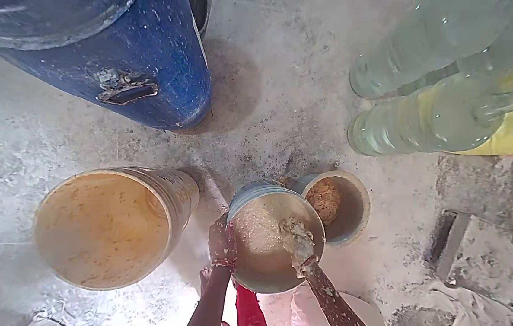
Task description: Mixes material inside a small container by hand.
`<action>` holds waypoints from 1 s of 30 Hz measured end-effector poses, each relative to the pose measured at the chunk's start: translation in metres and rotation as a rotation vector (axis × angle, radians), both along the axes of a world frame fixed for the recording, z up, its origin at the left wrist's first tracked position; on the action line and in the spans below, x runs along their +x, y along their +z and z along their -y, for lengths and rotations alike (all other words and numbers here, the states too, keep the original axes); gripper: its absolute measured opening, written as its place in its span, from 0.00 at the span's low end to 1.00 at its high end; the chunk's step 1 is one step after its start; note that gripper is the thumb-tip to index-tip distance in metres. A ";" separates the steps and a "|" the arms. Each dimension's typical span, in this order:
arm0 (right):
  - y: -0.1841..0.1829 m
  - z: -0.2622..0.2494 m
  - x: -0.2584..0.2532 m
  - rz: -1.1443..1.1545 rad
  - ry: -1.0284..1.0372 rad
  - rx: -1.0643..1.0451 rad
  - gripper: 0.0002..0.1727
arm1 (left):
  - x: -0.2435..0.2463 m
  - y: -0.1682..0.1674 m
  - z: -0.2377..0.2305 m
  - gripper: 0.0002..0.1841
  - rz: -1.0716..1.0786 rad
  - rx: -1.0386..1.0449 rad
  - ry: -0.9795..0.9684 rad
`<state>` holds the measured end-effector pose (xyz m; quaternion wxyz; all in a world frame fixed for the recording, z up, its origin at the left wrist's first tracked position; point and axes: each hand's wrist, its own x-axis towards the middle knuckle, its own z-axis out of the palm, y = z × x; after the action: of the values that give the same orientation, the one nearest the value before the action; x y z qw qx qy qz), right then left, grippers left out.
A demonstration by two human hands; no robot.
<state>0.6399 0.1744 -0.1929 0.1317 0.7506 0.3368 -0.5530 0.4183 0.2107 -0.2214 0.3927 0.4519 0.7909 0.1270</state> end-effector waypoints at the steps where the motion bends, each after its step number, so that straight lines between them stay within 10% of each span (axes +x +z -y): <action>1: 0.002 0.005 0.000 0.010 -0.092 0.029 0.23 | 0.000 0.000 0.001 0.23 -0.006 0.005 -0.009; 5: 0.041 -0.062 -0.029 0.078 -0.523 -0.045 0.25 | 0.000 0.001 0.001 0.22 -0.002 0.012 -0.021; 10: 0.016 -0.028 -0.031 -0.374 -0.432 0.508 0.28 | 0.000 0.004 0.001 0.23 0.012 -0.017 -0.012; 18: -0.059 -0.067 -0.108 -0.075 -0.001 -0.033 0.25 | -0.002 0.002 0.003 0.23 -0.069 0.014 -0.085; 25: 0.004 0.026 -0.076 -0.204 -0.457 0.139 0.28 | -0.005 -0.005 0.007 0.22 -0.027 0.077 -0.107; 30: 0.011 0.031 -0.028 -0.115 -0.245 0.103 0.24 | -0.006 -0.001 0.002 0.24 0.037 0.005 -0.115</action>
<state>0.6117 0.1435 -0.1820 0.0050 0.7589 0.2777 -0.5890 0.4128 0.2091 -0.2223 0.4126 0.4951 0.7560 0.1146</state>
